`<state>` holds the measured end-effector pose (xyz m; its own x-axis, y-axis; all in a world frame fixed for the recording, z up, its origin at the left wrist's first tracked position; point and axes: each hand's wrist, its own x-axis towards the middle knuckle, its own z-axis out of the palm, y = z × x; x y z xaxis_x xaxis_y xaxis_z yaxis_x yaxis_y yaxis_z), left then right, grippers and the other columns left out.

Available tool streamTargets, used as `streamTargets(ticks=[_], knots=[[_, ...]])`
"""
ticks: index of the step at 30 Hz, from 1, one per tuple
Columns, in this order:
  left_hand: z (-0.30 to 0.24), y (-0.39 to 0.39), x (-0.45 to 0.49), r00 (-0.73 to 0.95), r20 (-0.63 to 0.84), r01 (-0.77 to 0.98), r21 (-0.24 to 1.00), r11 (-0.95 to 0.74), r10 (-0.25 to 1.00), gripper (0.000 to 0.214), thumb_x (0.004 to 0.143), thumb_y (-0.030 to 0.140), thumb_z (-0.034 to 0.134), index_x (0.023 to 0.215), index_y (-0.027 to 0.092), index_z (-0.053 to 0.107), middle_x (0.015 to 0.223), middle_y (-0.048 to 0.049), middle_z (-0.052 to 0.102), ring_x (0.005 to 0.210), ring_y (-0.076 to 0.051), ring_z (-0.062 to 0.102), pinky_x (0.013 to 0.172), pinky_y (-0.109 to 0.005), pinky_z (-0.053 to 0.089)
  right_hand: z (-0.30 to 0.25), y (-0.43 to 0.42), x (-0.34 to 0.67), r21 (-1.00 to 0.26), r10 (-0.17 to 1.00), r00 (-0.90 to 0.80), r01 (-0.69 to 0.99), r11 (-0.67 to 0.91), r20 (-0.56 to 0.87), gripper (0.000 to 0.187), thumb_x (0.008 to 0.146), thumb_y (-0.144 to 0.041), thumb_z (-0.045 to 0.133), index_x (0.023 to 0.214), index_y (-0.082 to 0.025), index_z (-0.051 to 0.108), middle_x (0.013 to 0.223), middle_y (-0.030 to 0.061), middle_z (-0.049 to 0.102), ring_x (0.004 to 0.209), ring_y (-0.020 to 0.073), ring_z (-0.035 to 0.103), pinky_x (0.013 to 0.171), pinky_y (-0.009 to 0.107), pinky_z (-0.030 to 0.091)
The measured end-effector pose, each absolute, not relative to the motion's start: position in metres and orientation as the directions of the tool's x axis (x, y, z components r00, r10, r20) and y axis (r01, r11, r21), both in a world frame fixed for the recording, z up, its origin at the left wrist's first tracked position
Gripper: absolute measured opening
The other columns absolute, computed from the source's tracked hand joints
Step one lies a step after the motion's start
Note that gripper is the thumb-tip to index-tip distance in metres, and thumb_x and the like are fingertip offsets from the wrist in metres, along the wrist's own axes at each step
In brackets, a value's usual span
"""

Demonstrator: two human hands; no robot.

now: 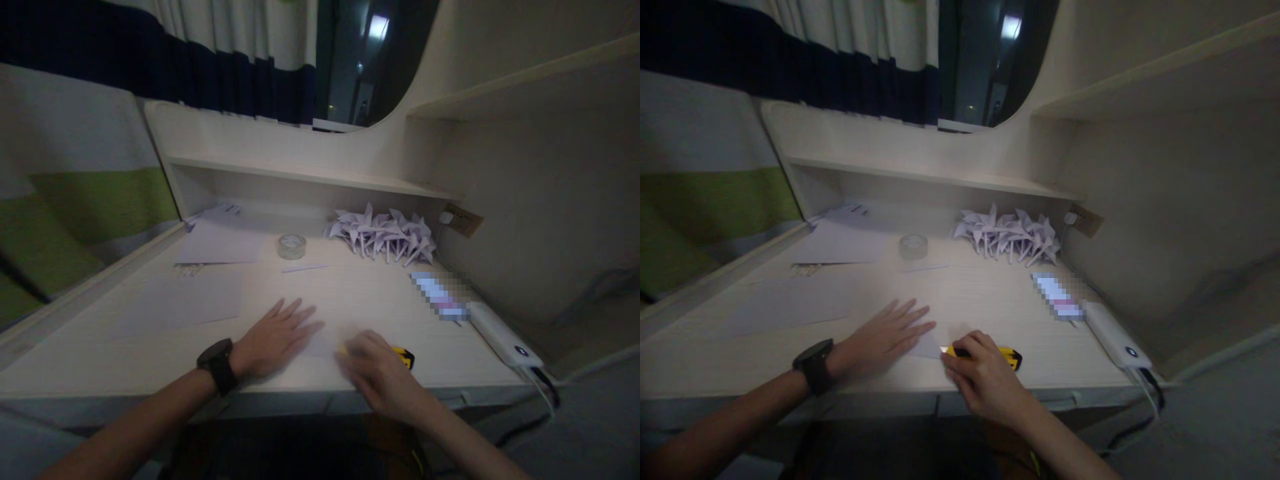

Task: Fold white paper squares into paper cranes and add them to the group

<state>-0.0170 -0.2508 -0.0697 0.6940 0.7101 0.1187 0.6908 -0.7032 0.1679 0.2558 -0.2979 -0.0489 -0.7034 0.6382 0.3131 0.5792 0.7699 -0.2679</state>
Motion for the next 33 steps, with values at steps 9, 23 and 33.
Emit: streamTargets(ticks=[9, 23, 33], knots=[[-0.071, -0.249, -0.019, 0.715, 0.134, 0.666, 0.173, -0.726, 0.687, 0.044, 0.101, 0.044, 0.024, 0.144, 0.041, 0.029, 0.155, 0.003, 0.022, 0.143, -0.027, 0.017, 0.114, -0.052, 0.005, -0.043, -0.287, 0.261, -0.357, 0.602, -0.748, 0.501, 0.788, 0.279, 0.021, 0.09, -0.017, 0.049, 0.104, -0.019, 0.064, 0.099, 0.0088, 0.059, 0.095, 0.0206, 0.052, 0.081, 0.034, 0.044], [-0.076, -0.246, -0.021, 0.715, 0.137, 0.663, 0.175, -0.728, 0.685, 0.045, 0.1, 0.042, 0.025, 0.145, 0.041, 0.027, 0.155, 0.0028, 0.023, 0.143, -0.027, 0.016, 0.113, -0.052, 0.006, -0.055, -0.269, 0.263, -0.424, 0.55, -0.747, 0.391, 0.817, 0.372, 0.032, 0.085, -0.003, 0.046, 0.105, -0.018, 0.066, 0.094, 0.0086, 0.064, 0.09, 0.0195, 0.054, 0.077, 0.032, 0.044], [-0.068, -0.252, -0.018, 0.694, 0.144, 0.678, 0.195, -0.708, 0.705, 0.043, 0.1, 0.042, 0.027, 0.142, 0.04, 0.035, 0.154, 0.0011, 0.027, 0.142, -0.027, 0.019, 0.113, -0.053, 0.009, -0.038, -0.26, 0.27, -0.556, 0.515, -0.805, 0.295, 0.778, 0.294, 0.022, 0.087, -0.011, 0.053, 0.088, -0.02, 0.073, 0.084, 0.0064, 0.07, 0.082, 0.0167, 0.06, 0.076, 0.031, 0.044]])
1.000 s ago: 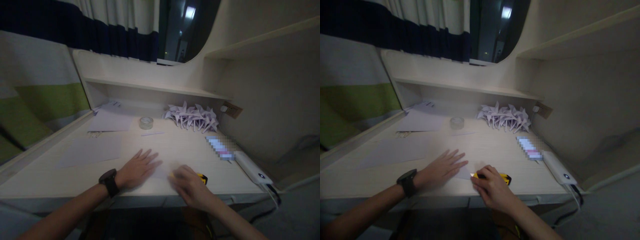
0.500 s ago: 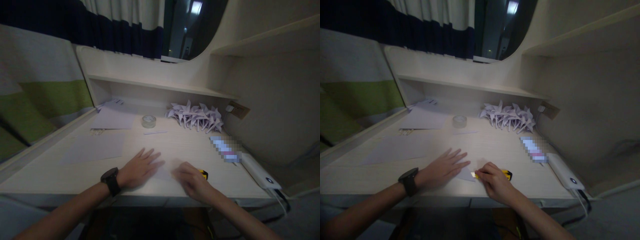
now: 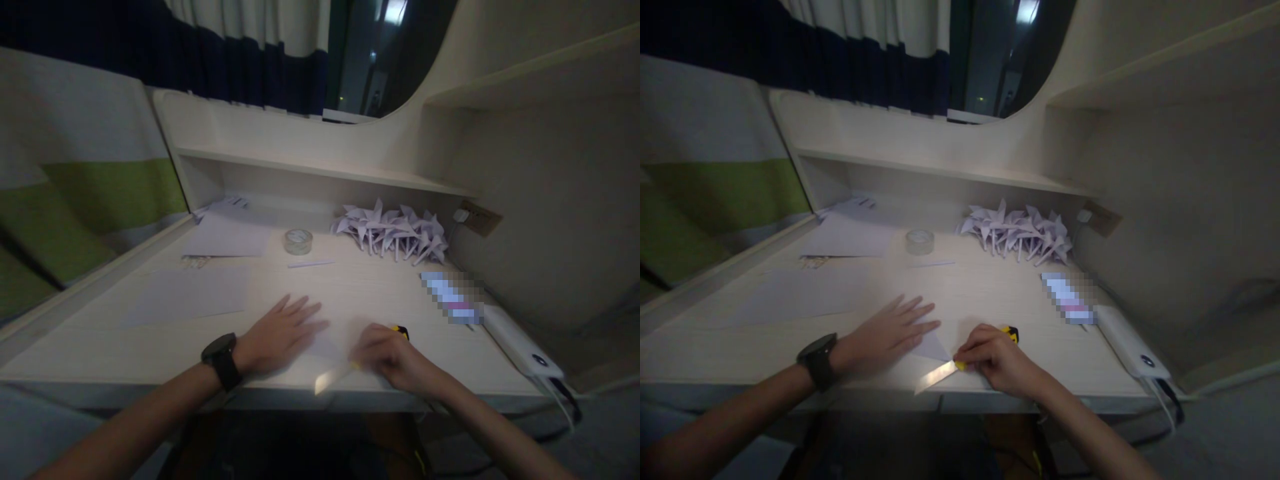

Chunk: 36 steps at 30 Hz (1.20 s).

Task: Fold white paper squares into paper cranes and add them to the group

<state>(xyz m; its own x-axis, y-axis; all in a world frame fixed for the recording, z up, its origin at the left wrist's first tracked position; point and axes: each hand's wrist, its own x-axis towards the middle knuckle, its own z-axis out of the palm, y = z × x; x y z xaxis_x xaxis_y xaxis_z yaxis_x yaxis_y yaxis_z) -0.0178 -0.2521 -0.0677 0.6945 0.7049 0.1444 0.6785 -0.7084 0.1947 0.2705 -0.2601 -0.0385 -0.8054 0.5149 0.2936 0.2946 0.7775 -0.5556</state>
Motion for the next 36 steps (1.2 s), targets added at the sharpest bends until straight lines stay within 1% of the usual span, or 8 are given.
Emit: streamTargets(ticks=[5, 9, 13, 18, 22, 27, 32, 36], knots=[[-0.065, -0.249, -0.021, 0.588, 0.234, 0.746, 0.211, -0.631, 0.774, 0.046, 0.099, 0.041, 0.032, 0.142, 0.026, 0.038, 0.151, -0.0076, 0.033, 0.138, -0.023, 0.029, 0.112, -0.043, 0.022, -0.041, -0.24, 0.29, -0.577, 0.551, -0.8, 0.34, 0.742, 0.238, 0.014, 0.088, -0.025, 0.061, 0.088, -0.022, 0.075, 0.087, 0.0064, 0.071, 0.085, 0.0173, 0.062, 0.081, 0.031, 0.045], [-0.06, -0.246, -0.029, 0.473, 0.261, 0.828, 0.194, -0.526, 0.841, 0.061, 0.089, 0.051, 0.049, 0.138, 0.016, 0.04, 0.137, -0.0145, 0.049, 0.125, -0.028, 0.044, 0.104, -0.043, 0.034, -0.046, -0.218, 0.316, -0.576, 0.666, -0.722, 0.469, 0.669, 0.186, 0.019, 0.086, -0.031, 0.061, 0.093, -0.021, 0.076, 0.094, 0.0096, 0.069, 0.086, 0.0196, 0.063, 0.076, 0.03, 0.048], [-0.055, -0.245, -0.033, 0.403, 0.205, 0.874, 0.204, -0.441, 0.892, 0.072, 0.076, 0.056, 0.064, 0.133, 0.016, 0.046, 0.126, -0.0167, 0.056, 0.113, -0.032, 0.053, 0.092, -0.042, 0.043, -0.048, -0.203, 0.331, -0.583, 0.752, -0.64, 0.555, 0.593, 0.156, 0.021, 0.083, -0.031, 0.063, 0.096, -0.02, 0.076, 0.095, 0.0094, 0.065, 0.08, 0.0182, 0.063, 0.073, 0.029, 0.048], [-0.056, -0.232, -0.035, 0.344, 0.132, 0.863, 0.345, -0.368, 0.93, 0.079, 0.066, 0.047, 0.072, 0.134, 0.018, 0.044, 0.12, -0.0166, 0.059, 0.102, -0.033, 0.06, 0.082, -0.04, 0.047, -0.051, -0.195, 0.331, -0.591, 0.799, -0.572, 0.584, 0.557, 0.187, 0.022, 0.081, -0.024, 0.064, 0.099, -0.019, 0.075, 0.094, 0.0089, 0.066, 0.08, 0.0184, 0.063, 0.073, 0.03, 0.049], [-0.052, -0.209, -0.04, 0.319, 0.137, 0.727, 0.6, -0.335, 0.938, 0.063, 0.071, 0.032, 0.066, 0.13, 0.018, 0.048, 0.092, -0.0082, 0.069, 0.084, -0.026, 0.064, 0.072, -0.033, 0.046, -0.046, -0.193, 0.33, -0.632, 0.806, -0.567, 0.564, 0.531, 0.171, 0.023, 0.076, -0.026, 0.068, 0.097, -0.018, 0.075, 0.092, 0.0091, 0.069, 0.08, 0.0201, 0.065, 0.073, 0.031, 0.051], [-0.032, -0.182, -0.036, 0.228, 0.122, 0.387, 0.899, -0.205, 0.966, 0.05, 0.064, 0.035, 0.073, 0.107, 0.012, 0.063, 0.071, -0.0019, 0.064, 0.065, -0.018, 0.06, 0.061, -0.028, 0.042, -0.026, -0.179, 0.305, -0.635, 0.848, -0.469, 0.582, 0.508, 0.248, 0.025, 0.079, -0.032, 0.065, 0.096, -0.016, 0.074, 0.099, 0.0131, 0.072, 0.087, 0.0239, 0.067, 0.077, 0.036, 0.052], [-0.039, -0.163, -0.023, 0.221, 0.034, 0.089, 0.995, -0.055, 0.975, 0.043, 0.058, 0.036, 0.08, 0.089, 0.009, 0.067, 0.072, -0.0041, 0.066, 0.062, -0.018, 0.06, 0.06, -0.028, 0.042, -0.008, -0.154, 0.235, -0.71, 0.838, -0.461, 0.482, 0.512, 0.292, 0.034, 0.083, -0.041, 0.058, 0.097, -0.015, 0.075, 0.1, 0.0123, 0.073, 0.087, 0.0262, 0.068, 0.077, 0.038, 0.052], [-0.05, -0.159, -0.019, 0.169, 0.037, 0.034, 0.998, -0.044, 0.985, 0.039, 0.054, 0.037, 0.083, 0.077, 0.01, 0.066, 0.066, -0.0025, 0.064, 0.06, -0.016, 0.058, 0.058, -0.027, 0.04, -0.009, -0.15, 0.192, -0.747, 0.838, -0.459, 0.438, 0.501, 0.293, 0.029, 0.084, -0.035, 0.057, 0.094, -0.016, 0.076, 0.094, 0.0079, 0.075, 0.085, 0.0253, 0.068, 0.077, 0.036, 0.051]])
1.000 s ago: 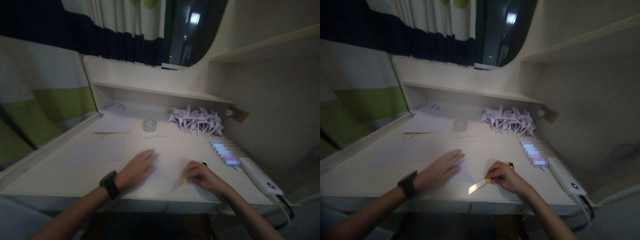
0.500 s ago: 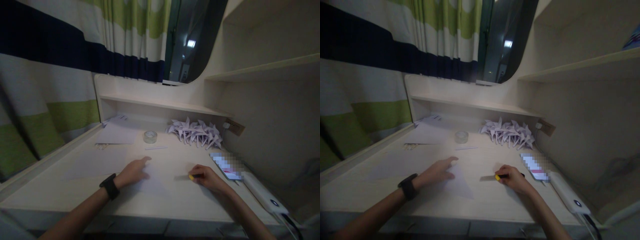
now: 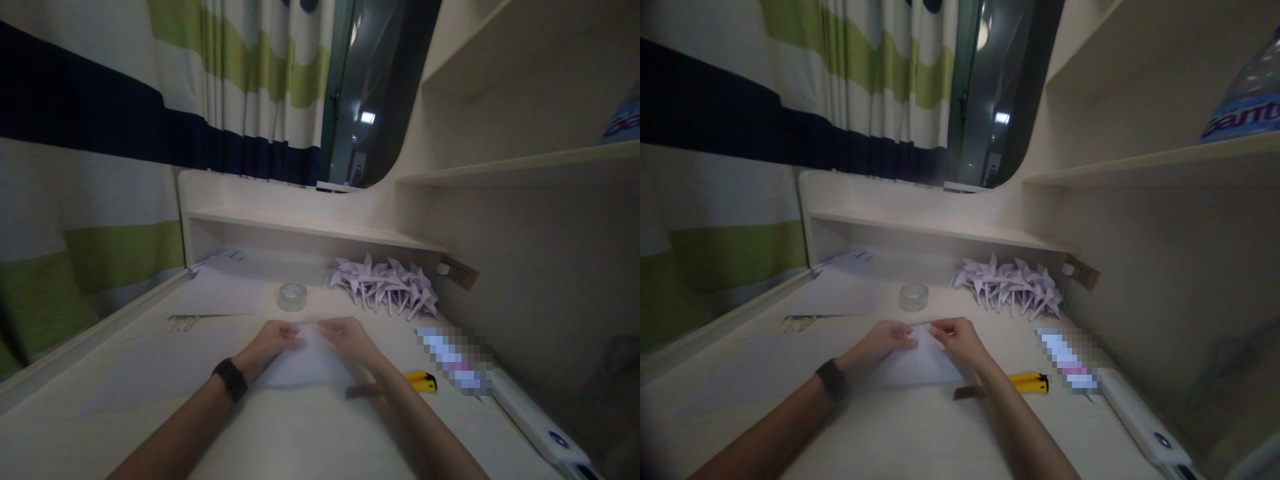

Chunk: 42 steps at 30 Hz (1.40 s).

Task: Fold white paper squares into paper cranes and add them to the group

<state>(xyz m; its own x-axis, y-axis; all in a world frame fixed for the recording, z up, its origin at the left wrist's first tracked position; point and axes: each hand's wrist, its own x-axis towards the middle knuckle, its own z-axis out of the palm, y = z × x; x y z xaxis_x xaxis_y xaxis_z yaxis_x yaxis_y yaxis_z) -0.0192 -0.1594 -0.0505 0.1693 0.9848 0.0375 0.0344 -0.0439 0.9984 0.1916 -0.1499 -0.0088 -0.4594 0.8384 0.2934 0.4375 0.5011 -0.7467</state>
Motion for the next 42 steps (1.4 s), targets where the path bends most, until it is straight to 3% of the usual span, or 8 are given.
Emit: streamTargets(ticks=[4, 15, 21, 26, 34, 42], knots=[[-0.048, -0.165, -0.02, 0.19, 0.053, 0.103, 0.992, -0.073, 0.98, 0.036, 0.056, 0.042, 0.081, 0.068, 0.011, 0.065, 0.062, -0.001, 0.061, 0.058, -0.015, 0.054, 0.055, -0.025, 0.036, -0.022, -0.158, 0.182, -0.763, 0.852, -0.418, 0.421, 0.49, 0.317, 0.023, 0.081, -0.03, 0.06, 0.091, -0.016, 0.076, 0.091, 0.0066, 0.075, 0.081, 0.0224, 0.067, 0.072, 0.032, 0.052], [-0.051, -0.167, -0.012, 0.169, 0.111, 0.171, 0.975, -0.14, 0.979, 0.038, 0.057, 0.046, 0.08, 0.069, 0.012, 0.067, 0.064, -0.0029, 0.064, 0.059, -0.016, 0.054, 0.055, -0.025, 0.036, -0.037, -0.165, 0.182, -0.767, 0.867, -0.25, 0.403, 0.498, 0.432, 0.028, 0.072, -0.024, 0.067, 0.099, -0.019, 0.074, 0.085, 0.0056, 0.072, 0.07, 0.0163, 0.064, 0.065, 0.028, 0.053], [-0.053, -0.172, -0.006, 0.288, 0.098, 0.168, 0.974, -0.152, 0.952, 0.04, 0.058, 0.048, 0.08, 0.068, 0.012, 0.066, 0.061, -0.001, 0.059, 0.055, -0.013, 0.049, 0.053, -0.024, 0.033, -0.04, -0.162, 0.18, -0.825, 0.909, -0.24, 0.388, 0.412, 0.341, 0.026, 0.068, -0.023, 0.07, 0.093, -0.019, 0.076, 0.072, 0.0027, 0.071, 0.065, 0.0157, 0.062, 0.064, 0.027, 0.052], [-0.057, -0.176, -0.005, 0.429, 0.026, 0.079, 0.995, -0.066, 0.903, 0.048, 0.077, 0.061, 0.061, 0.072, 0.013, 0.063, 0.055, 0.0031, 0.047, 0.047, -0.009, 0.038, 0.047, -0.022, 0.024, -0.04, -0.166, 0.181, -0.921, 0.942, -0.246, 0.26, 0.291, 0.228, 0.031, 0.067, -0.035, 0.072, 0.092, -0.018, 0.076, 0.074, 0.0035, 0.072, 0.066, 0.0175, 0.064, 0.062, 0.028, 0.051], [-0.058, -0.18, -0.005, 0.514, 0.023, -0.137, 0.989, 0.056, 0.857, 0.045, 0.079, 0.056, 0.064, 0.084, 0.011, 0.065, 0.079, -0.0073, 0.064, 0.064, -0.014, 0.054, 0.059, -0.026, 0.038, -0.033, -0.168, 0.183, -0.93, 0.943, -0.244, 0.236, 0.284, 0.226, 0.027, 0.064, -0.033, 0.075, 0.085, -0.017, 0.076, 0.077, 0.006, 0.073, 0.072, 0.0206, 0.066, 0.066, 0.031, 0.051], [-0.066, -0.174, -0.004, 0.417, 0.067, 0.009, 0.997, -0.078, 0.906, 0.045, 0.082, 0.058, 0.057, 0.079, 0.013, 0.063, 0.073, -0.0053, 0.062, 0.061, -0.015, 0.052, 0.056, -0.026, 0.038, -0.035, -0.164, 0.185, -0.875, 0.912, -0.27, 0.296, 0.382, 0.307, 0.024, 0.071, -0.036, 0.072, 0.087, -0.018, 0.076, 0.082, 0.0061, 0.074, 0.077, 0.0209, 0.066, 0.072, 0.033, 0.052]])
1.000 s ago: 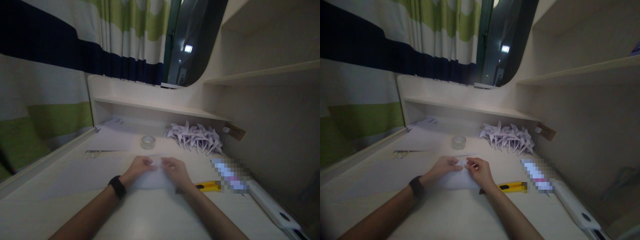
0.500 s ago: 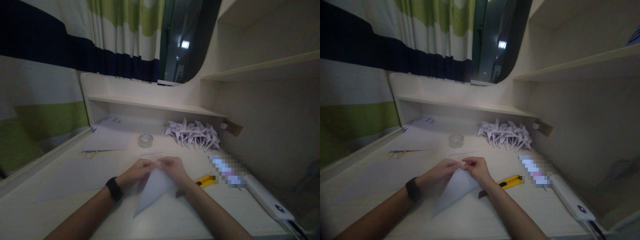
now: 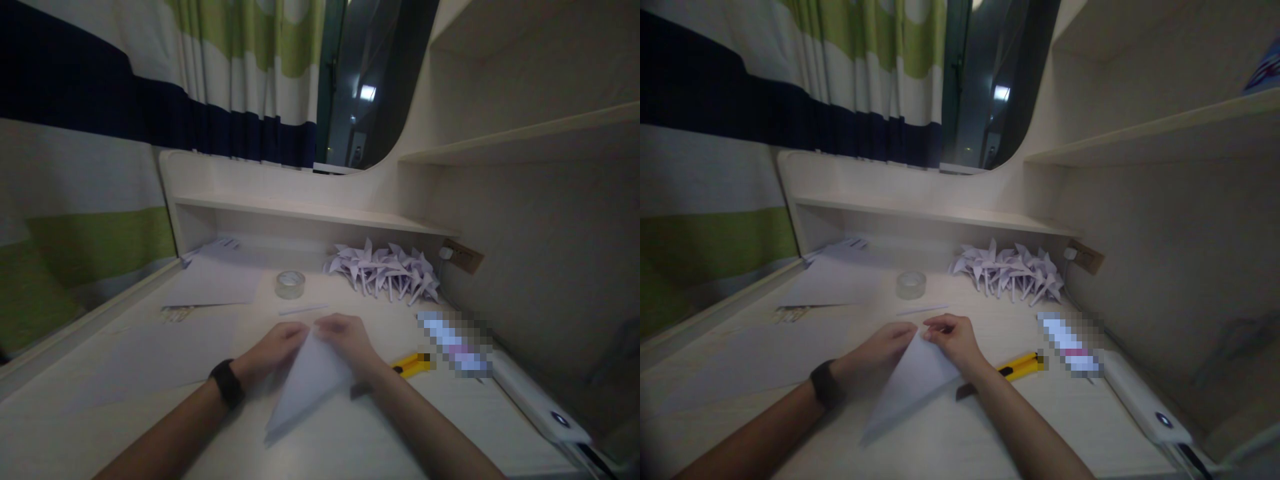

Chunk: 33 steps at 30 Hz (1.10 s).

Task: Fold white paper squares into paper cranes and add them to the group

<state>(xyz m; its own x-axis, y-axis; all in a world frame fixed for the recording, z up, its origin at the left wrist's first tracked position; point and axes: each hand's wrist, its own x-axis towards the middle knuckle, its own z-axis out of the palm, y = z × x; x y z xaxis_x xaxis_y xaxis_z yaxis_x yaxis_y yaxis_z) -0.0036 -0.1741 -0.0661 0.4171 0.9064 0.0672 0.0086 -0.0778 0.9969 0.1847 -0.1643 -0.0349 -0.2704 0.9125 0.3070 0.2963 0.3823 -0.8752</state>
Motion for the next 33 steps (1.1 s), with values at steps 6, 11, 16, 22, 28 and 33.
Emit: streamTargets(ticks=[6, 11, 16, 22, 28, 33], knots=[[-0.061, -0.166, -0.006, 0.159, 0.219, 0.203, 0.947, -0.25, 0.963, 0.035, 0.078, 0.049, 0.058, 0.071, 0.015, 0.063, 0.071, -0.0054, 0.063, 0.067, -0.018, 0.056, 0.059, -0.028, 0.041, -0.031, -0.17, 0.189, -0.756, 0.775, -0.395, 0.246, 0.607, 0.494, 0.036, 0.082, -0.039, 0.065, 0.114, -0.022, 0.067, 0.099, 0.0059, 0.07, 0.093, 0.0193, 0.063, 0.085, 0.033, 0.048], [-0.056, -0.164, -0.009, -0.031, 0.267, 0.239, 0.938, -0.252, 0.963, 0.032, 0.079, 0.048, 0.053, 0.074, 0.016, 0.058, 0.061, -0.0012, 0.057, 0.053, -0.015, 0.052, 0.049, -0.025, 0.039, -0.035, -0.165, 0.194, -0.712, 0.766, -0.286, 0.285, 0.642, 0.576, 0.027, 0.088, -0.041, 0.058, 0.088, -0.02, 0.075, 0.08, 0.0062, 0.069, 0.081, 0.0184, 0.062, 0.076, 0.03, 0.048], [-0.052, -0.164, -0.012, -0.197, 0.251, 0.15, 0.963, -0.224, 0.948, 0.032, 0.08, 0.05, 0.05, 0.082, 0.019, 0.053, 0.057, 0.0037, 0.051, 0.045, -0.013, 0.048, 0.041, -0.022, 0.038, -0.039, -0.151, 0.201, -0.755, 0.828, -0.129, 0.353, 0.552, 0.545, 0.034, 0.084, -0.043, 0.06, 0.062, -0.019, 0.071, 0.075, 0.0076, 0.07, 0.084, 0.0225, 0.063, 0.082, 0.035, 0.046], [-0.056, -0.16, -0.016, -0.226, 0.205, -0.051, 0.974, -0.222, 0.952, 0.034, 0.081, 0.053, 0.053, 0.09, 0.021, 0.047, 0.065, 0.0044, 0.055, 0.05, -0.012, 0.053, 0.048, -0.024, 0.047, -0.051, -0.134, 0.205, -0.981, 0.986, 0.022, 0.109, 0.16, 0.163, 0.065, 0.059, -0.033, 0.079, 0.12, -0.019, 0.06, 0.111, 0.0121, 0.067, 0.073, 0.0204, 0.066, 0.061, 0.031, 0.052], [-0.056, -0.155, -0.02, -0.18, 0.118, 0.003, 0.993, -0.119, 0.977, 0.038, 0.075, 0.049, 0.062, 0.095, 0.021, 0.047, 0.077, -0.0013, 0.064, 0.057, -0.017, 0.063, 0.046, -0.029, 0.052, -0.058, -0.129, 0.207, -0.996, 0.995, -0.102, -0.083, -0.012, -0.003, 0.04, 0.052, -0.026, 0.078, 0.089, -0.013, 0.069, 0.077, 0.0075, 0.072, 0.064, 0.0205, 0.065, 0.057, 0.029, 0.05], [-0.053, -0.153, -0.027, -0.084, 0.074, 0.174, 0.983, -0.058, 0.994, 0.046, 0.062, 0.044, 0.075, 0.092, 0.013, 0.059, 0.075, -0.0075, 0.068, 0.06, -0.022, 0.064, 0.044, -0.028, 0.05, -0.056, -0.127, 0.211, -0.999, 0.987, -0.155, -0.035, 0.032, 0.037, 0.034, 0.051, -0.033, 0.08, 0.077, -0.013, 0.071, 0.071, 0.0059, 0.072, 0.059, 0.0186, 0.063, 0.054, 0.028, 0.047]])
